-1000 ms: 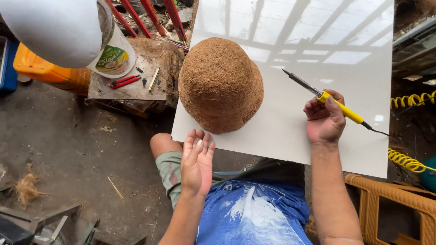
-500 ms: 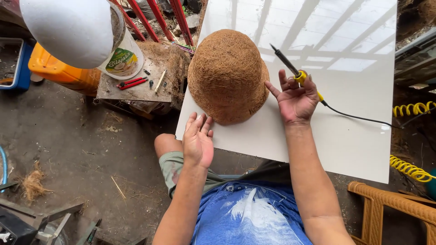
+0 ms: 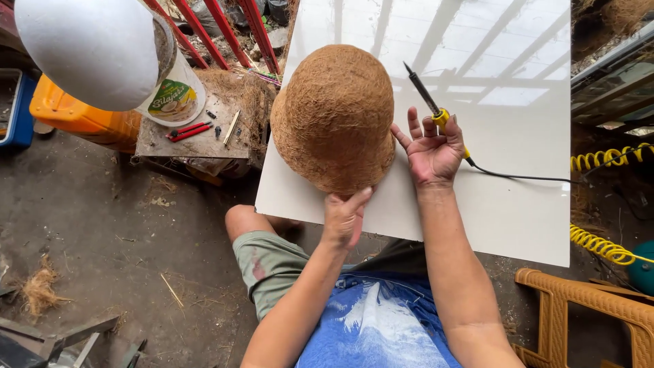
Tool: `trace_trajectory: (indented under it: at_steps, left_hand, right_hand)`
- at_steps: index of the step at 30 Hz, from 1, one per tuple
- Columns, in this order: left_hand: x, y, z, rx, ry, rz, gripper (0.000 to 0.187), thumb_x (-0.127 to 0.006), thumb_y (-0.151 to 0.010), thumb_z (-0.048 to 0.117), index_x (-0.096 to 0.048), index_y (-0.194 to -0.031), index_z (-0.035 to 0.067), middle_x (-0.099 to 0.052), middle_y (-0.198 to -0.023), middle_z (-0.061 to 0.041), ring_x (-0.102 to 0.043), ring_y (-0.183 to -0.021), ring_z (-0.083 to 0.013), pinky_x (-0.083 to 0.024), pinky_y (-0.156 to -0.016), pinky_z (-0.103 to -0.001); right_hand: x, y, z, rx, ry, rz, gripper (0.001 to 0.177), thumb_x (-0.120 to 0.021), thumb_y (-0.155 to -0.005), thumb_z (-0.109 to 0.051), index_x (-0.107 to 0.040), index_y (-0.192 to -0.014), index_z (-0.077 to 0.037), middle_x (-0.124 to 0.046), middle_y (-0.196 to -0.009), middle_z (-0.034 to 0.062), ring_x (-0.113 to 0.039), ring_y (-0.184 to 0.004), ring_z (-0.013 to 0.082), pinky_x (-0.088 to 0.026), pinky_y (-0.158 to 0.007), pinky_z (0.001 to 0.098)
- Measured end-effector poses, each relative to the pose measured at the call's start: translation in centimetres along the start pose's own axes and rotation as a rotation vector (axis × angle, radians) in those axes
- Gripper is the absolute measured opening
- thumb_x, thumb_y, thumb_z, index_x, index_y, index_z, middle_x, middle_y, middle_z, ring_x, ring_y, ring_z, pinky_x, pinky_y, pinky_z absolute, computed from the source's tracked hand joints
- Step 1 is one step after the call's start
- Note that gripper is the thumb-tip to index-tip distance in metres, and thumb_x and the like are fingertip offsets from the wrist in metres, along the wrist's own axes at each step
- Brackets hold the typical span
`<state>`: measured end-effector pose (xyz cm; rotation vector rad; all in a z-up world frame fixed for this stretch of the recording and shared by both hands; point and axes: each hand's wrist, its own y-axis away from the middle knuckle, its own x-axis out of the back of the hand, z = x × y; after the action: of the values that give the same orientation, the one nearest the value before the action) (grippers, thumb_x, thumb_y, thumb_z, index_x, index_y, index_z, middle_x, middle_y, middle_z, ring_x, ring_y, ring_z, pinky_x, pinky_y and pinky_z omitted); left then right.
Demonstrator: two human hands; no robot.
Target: Using a soldering iron to burn a decorative pattern or text into a hat made of coconut fiber
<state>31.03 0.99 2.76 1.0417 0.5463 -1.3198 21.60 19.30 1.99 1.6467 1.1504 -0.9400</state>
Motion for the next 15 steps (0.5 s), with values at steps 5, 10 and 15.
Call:
trace_trajectory:
  at_steps: [5,10,15]
  left_hand:
    - [-1.4,-0.9,0.0,-0.085,-0.167,0.024,0.035,-0.071,-0.088,0.002,-0.067,-0.121,0.013,-0.073,-0.11,-0.017,-0.073,-0.1,-0.0306,-0.056,-0.092,-0.05]
    - [-0.6,-0.3,5.2,-0.089,0.008,-0.021,0.025,-0.064,-0.091,0.002,-0.065,-0.116,0.006,-0.075,-0.098,-0.017,-0.074,-0.088,-0.0323,-0.061,-0.085,-0.05]
    - [0.4,0.6,8.0,-0.147,0.037,-0.03,0.025,-0.063,-0.092,0.006,-0.064,-0.117,0.003,-0.075,-0.098,-0.015,-0.074,-0.083,-0.0297,-0.063,-0.078,-0.05]
  right_hand:
    - [-0.5,1.1,-1.4,0.178,0.082,0.072,0.018,-0.075,-0.081,-0.027,-0.073,-0.092,-0.013,-0.073,-0.08,0.009,-0.073,-0.09,0.0313,-0.059,-0.096,0.0553]
    - [-3.3,9.8,-2.6,0.543,0.669,-0.071,0.023,-0.063,-0.092,-0.021,-0.06,-0.114,-0.015,-0.066,-0.088,0.0066,-0.072,-0.082,0.0232,-0.066,-0.08,0.0364]
    - [-4.8,15.8,-0.6,0.868,1.004,-0.344,0.019,-0.057,-0.094,-0.004,-0.057,-0.114,-0.001,-0.057,-0.106,0.0107,-0.066,-0.081,0.0267,-0.066,-0.076,0.0361]
